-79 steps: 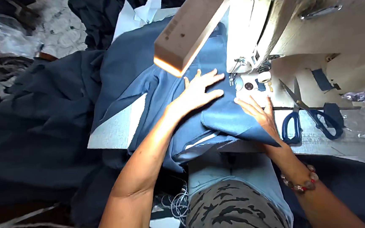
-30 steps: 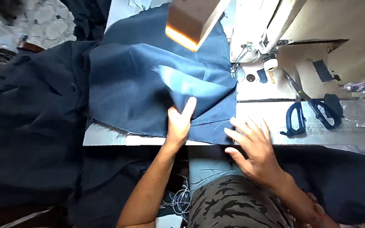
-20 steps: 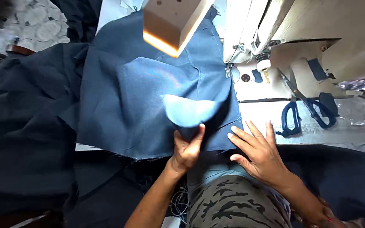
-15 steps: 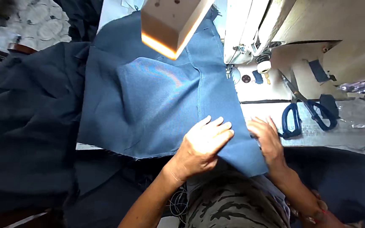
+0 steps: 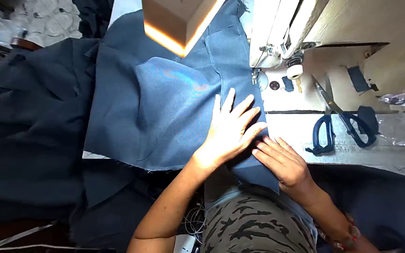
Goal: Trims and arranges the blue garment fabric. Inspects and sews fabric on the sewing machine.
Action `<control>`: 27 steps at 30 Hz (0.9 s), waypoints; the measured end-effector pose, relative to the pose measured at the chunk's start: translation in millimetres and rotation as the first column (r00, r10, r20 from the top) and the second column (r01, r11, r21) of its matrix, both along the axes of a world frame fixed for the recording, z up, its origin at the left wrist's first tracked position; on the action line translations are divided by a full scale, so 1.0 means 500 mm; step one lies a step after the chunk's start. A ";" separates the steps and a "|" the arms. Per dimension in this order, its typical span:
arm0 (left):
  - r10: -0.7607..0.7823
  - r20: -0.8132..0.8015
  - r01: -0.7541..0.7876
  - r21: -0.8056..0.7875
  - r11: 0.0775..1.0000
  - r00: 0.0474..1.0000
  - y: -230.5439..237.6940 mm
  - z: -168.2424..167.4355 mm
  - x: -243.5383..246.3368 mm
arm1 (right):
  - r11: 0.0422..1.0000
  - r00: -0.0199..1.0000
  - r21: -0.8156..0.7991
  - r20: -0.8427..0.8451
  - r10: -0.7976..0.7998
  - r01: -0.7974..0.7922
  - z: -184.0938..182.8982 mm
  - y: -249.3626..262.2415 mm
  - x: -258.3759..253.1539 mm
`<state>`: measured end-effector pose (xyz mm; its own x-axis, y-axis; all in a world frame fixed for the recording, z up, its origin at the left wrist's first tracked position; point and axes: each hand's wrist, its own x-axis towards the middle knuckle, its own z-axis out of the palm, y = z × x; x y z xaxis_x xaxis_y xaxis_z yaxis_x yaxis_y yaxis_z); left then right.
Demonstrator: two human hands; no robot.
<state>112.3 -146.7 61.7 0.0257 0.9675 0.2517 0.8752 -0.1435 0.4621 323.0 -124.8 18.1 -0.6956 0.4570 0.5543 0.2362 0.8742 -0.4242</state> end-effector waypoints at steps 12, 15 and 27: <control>-0.004 -0.060 -0.003 -0.109 0.994 0.998 0.005 -0.038 -0.042 | 1.000 0.999 0.003 0.046 -0.016 0.016 0.002 -0.007 -0.016; -0.023 -0.061 0.016 -0.117 0.993 0.998 0.012 -0.032 -0.051 | 1.000 0.999 0.004 0.052 -0.011 0.011 0.006 -0.001 -0.025; -0.061 -0.008 0.059 -0.140 0.988 0.998 0.072 -0.036 -0.095 | 1.000 0.997 -0.003 0.076 0.024 -0.024 0.011 0.047 -0.051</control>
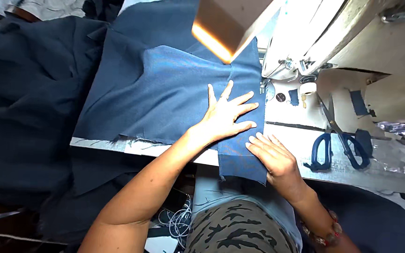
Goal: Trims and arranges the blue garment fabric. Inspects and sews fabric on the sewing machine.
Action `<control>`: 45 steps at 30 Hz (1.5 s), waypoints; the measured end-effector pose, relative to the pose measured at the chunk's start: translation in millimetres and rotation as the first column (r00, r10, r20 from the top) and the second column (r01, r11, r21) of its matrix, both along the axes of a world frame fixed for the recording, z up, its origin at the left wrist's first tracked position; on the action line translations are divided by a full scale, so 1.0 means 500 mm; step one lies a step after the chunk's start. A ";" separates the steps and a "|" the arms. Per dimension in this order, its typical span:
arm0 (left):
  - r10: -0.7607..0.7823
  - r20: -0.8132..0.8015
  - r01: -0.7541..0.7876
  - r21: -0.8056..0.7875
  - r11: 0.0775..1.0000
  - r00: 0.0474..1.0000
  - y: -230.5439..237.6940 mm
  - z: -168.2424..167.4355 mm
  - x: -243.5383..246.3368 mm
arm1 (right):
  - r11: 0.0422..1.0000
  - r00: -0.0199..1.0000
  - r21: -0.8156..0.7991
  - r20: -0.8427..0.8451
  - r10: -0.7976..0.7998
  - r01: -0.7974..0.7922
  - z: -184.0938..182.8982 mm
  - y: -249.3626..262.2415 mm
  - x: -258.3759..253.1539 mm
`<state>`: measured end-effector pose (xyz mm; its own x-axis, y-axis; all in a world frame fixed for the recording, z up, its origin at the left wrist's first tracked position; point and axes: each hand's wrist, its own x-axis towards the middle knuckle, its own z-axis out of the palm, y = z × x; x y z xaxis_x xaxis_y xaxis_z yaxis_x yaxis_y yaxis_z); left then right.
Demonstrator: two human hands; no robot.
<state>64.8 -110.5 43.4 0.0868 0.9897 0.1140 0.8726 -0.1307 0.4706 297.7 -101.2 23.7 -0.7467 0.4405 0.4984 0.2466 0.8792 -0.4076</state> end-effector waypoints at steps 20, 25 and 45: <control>-0.030 -0.037 0.028 -0.053 0.998 0.999 0.123 0.022 -0.060 | 0.995 0.999 -0.091 -0.017 -0.033 0.031 0.007 0.079 -0.054; -0.109 0.053 0.101 0.139 0.985 0.993 0.006 0.053 0.023 | 0.979 0.991 -0.202 -0.135 -0.021 -0.007 0.007 0.071 -0.038; -0.074 0.085 0.064 0.118 0.991 0.994 -0.099 0.027 0.063 | 0.948 0.935 0.009 0.161 -0.315 0.318 0.015 0.025 0.000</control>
<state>96.4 -159.8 56.7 0.1390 0.9615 0.2372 0.8149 -0.2471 0.5243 297.9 -88.6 31.1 -0.6362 0.6739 0.3757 0.5733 0.7388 -0.3543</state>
